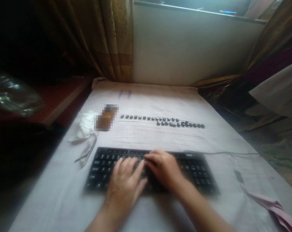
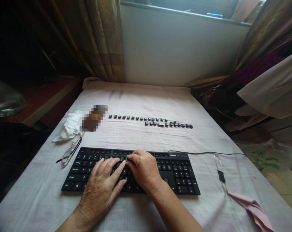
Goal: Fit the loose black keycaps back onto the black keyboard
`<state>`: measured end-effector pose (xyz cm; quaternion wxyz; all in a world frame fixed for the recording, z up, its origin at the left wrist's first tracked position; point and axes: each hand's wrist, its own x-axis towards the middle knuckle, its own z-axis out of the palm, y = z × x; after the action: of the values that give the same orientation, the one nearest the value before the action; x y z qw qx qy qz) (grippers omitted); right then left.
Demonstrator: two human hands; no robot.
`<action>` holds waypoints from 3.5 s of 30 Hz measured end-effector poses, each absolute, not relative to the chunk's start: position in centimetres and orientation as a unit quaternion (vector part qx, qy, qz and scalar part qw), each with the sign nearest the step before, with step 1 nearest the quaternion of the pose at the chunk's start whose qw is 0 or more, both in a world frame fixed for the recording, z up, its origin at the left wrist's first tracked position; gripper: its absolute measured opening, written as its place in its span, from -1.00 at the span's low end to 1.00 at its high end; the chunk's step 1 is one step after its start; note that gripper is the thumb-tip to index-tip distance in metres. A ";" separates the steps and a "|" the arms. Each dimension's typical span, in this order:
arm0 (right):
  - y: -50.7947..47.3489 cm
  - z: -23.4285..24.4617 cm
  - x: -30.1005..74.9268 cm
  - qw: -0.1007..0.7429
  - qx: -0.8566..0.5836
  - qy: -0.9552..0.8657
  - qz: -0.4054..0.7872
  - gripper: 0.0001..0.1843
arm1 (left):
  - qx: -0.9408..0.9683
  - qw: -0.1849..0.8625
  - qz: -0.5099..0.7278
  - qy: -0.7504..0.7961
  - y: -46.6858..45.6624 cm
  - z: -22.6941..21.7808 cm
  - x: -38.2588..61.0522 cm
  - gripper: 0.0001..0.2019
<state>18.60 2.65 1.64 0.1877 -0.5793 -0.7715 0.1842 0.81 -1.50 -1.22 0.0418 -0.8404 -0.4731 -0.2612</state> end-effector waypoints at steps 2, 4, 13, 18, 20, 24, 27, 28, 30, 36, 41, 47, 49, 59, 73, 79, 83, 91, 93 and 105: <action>2.6 1.1 18.7 0.220 -0.572 -0.767 0.188 -0.84 | -0.839 0.044 -0.266 -0.472 -1.5 -1.1 0.8 -0.66; 2.6 0.7 18.8 0.247 -0.565 -0.764 0.191 -0.85 | -0.840 0.045 -0.268 -0.469 -1.5 -1.1 0.9 -0.66; 2.9 0.8 19.1 0.248 -0.552 -0.765 0.221 -0.85 | -0.842 0.038 -0.261 -0.470 -1.5 -1.3 0.8 -0.67; 3.0 1.4 19.2 0.188 -0.560 -0.777 0.218 -0.84 | -0.842 0.037 -0.262 -0.471 -1.5 -1.2 0.9 -0.67; 3.0 1.7 19.1 0.169 -0.563 -0.783 0.204 -0.83 | -0.841 0.036 -0.262 -0.471 -1.5 -1.1 0.9 -0.67; 2.9 2.1 18.9 0.136 -0.562 -0.796 0.179 -0.82 | -0.840 0.034 -0.262 -0.474 -1.6 -1.2 0.9 -0.67; 2.8 2.4 18.5 0.107 -0.562 -0.805 0.157 -0.81 | -0.840 0.032 -0.259 -0.476 -1.6 -1.3 0.8 -0.68; 2.8 2.4 18.4 0.094 -0.563 -0.809 0.143 -0.81 | -0.840 0.032 -0.258 -0.476 -1.6 -1.3 0.8 -0.68; 2.7 2.7 18.1 0.062 -0.561 -0.818 0.110 -0.83 | -0.841 0.034 -0.260 -0.474 -1.6 -1.4 0.8 -0.67; 3.3 4.3 17.2 -0.025 -0.523 -0.850 0.055 -0.80 | -0.842 0.038 -0.255 -0.473 -1.6 -1.5 0.7 -0.63; 4.0 4.1 17.9 0.010 -0.570 -0.806 0.158 -0.79 | -0.842 0.030 -0.259 -0.472 -1.6 -1.4 0.7 -0.64; 4.9 3.3 18.4 0.084 -0.595 -0.757 0.257 -0.83 | -0.840 0.027 -0.269 -0.471 -1.5 -1.3 0.7 -0.66; 5.1 3.4 18.3 0.075 -0.599 -0.759 0.245 -0.83 | -0.840 0.029 -0.270 -0.471 -1.5 -1.3 0.7 -0.66; 6.1 4.8 17.8 0.011 -0.604 -0.754 0.259 -0.81 | -0.843 0.027 -0.258 -0.471 -1.5 -1.3 0.7 -0.65; 5.1 3.1 18.0 0.082 -0.608 -0.749 0.251 -0.86 | -0.841 0.023 -0.245 -0.482 -1.6 -1.4 0.8 -0.66; 5.6 2.7 20.5 0.245 -0.583 -0.613 0.474 -0.88 | -0.842 0.034 -0.275 -0.463 -1.7 -1.3 0.3 -0.66; 5.3 2.8 23.6 0.405 -0.576 -0.449 0.550 -0.67 | -0.842 0.046 -0.310 -0.440 -2.0 -1.1 -0.3 -0.73; 6.4 1.8 27.1 0.335 -0.679 -0.558 0.339 -0.67 | -0.840 0.070 -0.337 -0.420 -1.7 -1.3 -0.2 -0.76; 7.8 1.8 27.1 0.257 -0.704 -0.618 0.238 -0.76 | -0.841 0.070 -0.336 -0.418 -1.6 -1.4 -0.2 -0.76; 15.9 1.5 24.9 0.053 -0.703 -0.709 0.026 -0.69 | -0.843 0.071 -0.338 -0.413 -1.4 -1.8 -0.5 -0.74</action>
<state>24.89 15.89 1.48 0.0528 -0.7028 -0.7090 0.0263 -0.51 -1.43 -1.75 0.0711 -0.8427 -0.4133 -0.3377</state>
